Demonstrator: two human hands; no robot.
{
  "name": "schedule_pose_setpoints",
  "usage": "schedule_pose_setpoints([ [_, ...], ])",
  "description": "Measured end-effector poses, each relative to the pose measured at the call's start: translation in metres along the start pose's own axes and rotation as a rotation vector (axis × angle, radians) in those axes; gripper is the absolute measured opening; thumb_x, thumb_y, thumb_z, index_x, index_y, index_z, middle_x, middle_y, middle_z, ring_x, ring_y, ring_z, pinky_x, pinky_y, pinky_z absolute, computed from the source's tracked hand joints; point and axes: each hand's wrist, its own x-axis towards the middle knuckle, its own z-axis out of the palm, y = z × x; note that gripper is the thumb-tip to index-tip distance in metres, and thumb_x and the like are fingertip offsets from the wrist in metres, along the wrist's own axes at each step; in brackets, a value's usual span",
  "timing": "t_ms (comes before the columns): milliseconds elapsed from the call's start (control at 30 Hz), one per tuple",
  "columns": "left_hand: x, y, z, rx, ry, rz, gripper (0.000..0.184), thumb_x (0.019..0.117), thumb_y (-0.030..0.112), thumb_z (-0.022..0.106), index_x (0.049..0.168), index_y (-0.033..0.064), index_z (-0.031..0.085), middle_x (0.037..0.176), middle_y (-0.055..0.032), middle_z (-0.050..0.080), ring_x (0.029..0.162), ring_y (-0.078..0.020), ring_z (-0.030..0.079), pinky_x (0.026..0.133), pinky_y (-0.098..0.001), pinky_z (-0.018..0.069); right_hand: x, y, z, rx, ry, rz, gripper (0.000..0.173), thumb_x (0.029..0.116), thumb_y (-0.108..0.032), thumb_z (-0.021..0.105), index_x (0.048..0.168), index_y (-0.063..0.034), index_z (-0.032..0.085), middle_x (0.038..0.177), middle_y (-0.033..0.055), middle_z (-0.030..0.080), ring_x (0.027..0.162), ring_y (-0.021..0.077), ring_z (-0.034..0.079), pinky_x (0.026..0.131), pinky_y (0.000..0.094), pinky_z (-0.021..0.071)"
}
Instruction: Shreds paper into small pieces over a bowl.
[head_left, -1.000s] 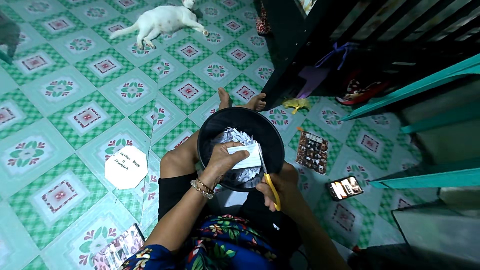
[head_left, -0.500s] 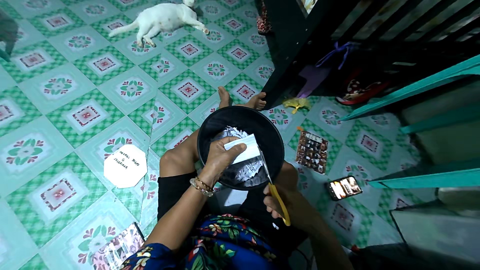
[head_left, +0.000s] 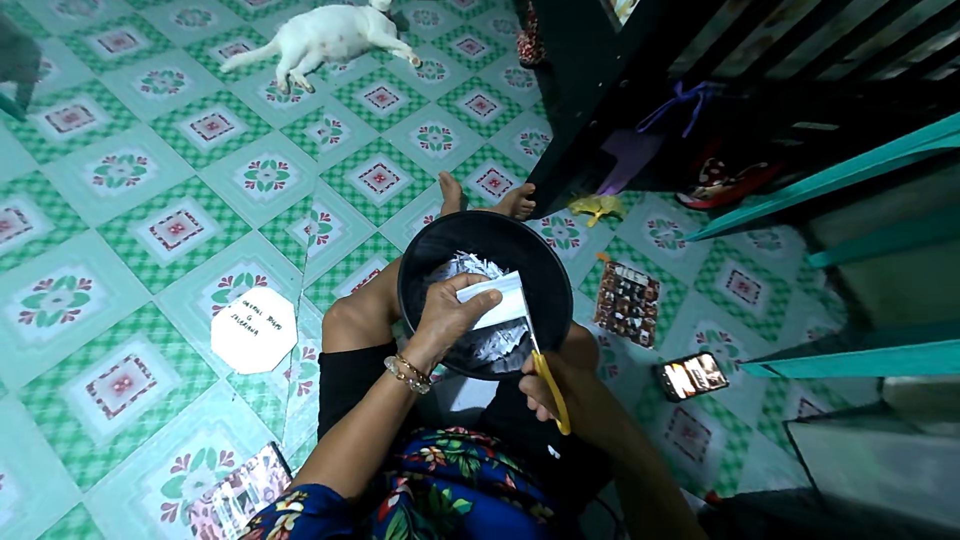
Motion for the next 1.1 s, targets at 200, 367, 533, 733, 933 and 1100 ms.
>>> schedule_pose_setpoints([
  [200, 0.000, 0.001, 0.001, 0.004, 0.016, -0.016, 0.010, 0.0926, -0.005, 0.067, 0.099, 0.0017, 0.070, 0.076, 0.0011, 0.069, 0.064, -0.0017, 0.063, 0.062, -0.0178, 0.0544, -0.002, 0.004, 0.005, -0.029, 0.073, -0.022, 0.031, 0.0961, -0.031, 0.065, 0.097, -0.0002, 0.062, 0.064, -0.0085, 0.056, 0.052, -0.0051, 0.053, 0.051, 0.0129, 0.0471],
  [367, 0.001, 0.002, 0.001, 0.024, -0.001, -0.019, 0.010, 0.0923, -0.005, 0.067, 0.099, 0.0014, 0.070, 0.075, 0.0014, 0.069, 0.064, -0.0012, 0.063, 0.062, -0.0174, 0.0543, -0.002, 0.004, 0.007, 0.005, 0.076, -0.057, 0.033, 0.0967, -0.032, 0.065, 0.099, 0.0010, 0.062, 0.065, -0.0078, 0.057, 0.053, -0.0047, 0.055, 0.052, 0.0130, 0.0486],
  [533, -0.001, 0.003, 0.001, 0.035, -0.025, -0.033, 0.011, 0.0919, -0.006, 0.067, 0.100, 0.0014, 0.070, 0.076, 0.0014, 0.070, 0.065, -0.0010, 0.064, 0.063, -0.0174, 0.0549, 0.001, 0.004, 0.008, -0.026, 0.090, -0.071, 0.036, 0.0971, -0.034, 0.064, 0.098, 0.0020, 0.062, 0.065, -0.0067, 0.057, 0.053, -0.0037, 0.055, 0.052, 0.0140, 0.0486],
  [733, 0.000, 0.002, 0.002, 0.038, -0.021, -0.045, 0.011, 0.0919, -0.007, 0.067, 0.099, 0.0008, 0.070, 0.076, 0.0006, 0.070, 0.065, -0.0021, 0.065, 0.064, -0.0181, 0.0553, 0.002, 0.004, 0.008, 0.014, 0.090, -0.065, 0.032, 0.0977, -0.034, 0.065, 0.095, -0.0019, 0.061, 0.063, -0.0099, 0.056, 0.051, -0.0055, 0.054, 0.050, 0.0122, 0.0480],
  [933, 0.000, 0.003, 0.001, 0.038, -0.066, -0.087, 0.011, 0.0915, -0.008, 0.067, 0.099, 0.0007, 0.070, 0.077, 0.0004, 0.071, 0.066, -0.0022, 0.065, 0.065, -0.0184, 0.0560, 0.008, -0.003, 0.006, -0.017, 0.072, -0.016, 0.033, 0.0976, -0.034, 0.064, 0.098, -0.0009, 0.060, 0.064, -0.0091, 0.056, 0.053, -0.0038, 0.055, 0.053, 0.0140, 0.0490],
  [1100, 0.001, 0.003, 0.001, 0.020, -0.058, -0.110, 0.011, 0.0917, -0.008, 0.067, 0.098, 0.0007, 0.070, 0.076, -0.0005, 0.071, 0.066, -0.0033, 0.066, 0.064, -0.0187, 0.0561, 0.007, 0.001, 0.009, 0.023, 0.117, -0.045, 0.026, 0.0981, -0.029, 0.065, 0.090, -0.0045, 0.060, 0.057, -0.0118, 0.053, 0.045, -0.0064, 0.050, 0.047, 0.0109, 0.0452],
])
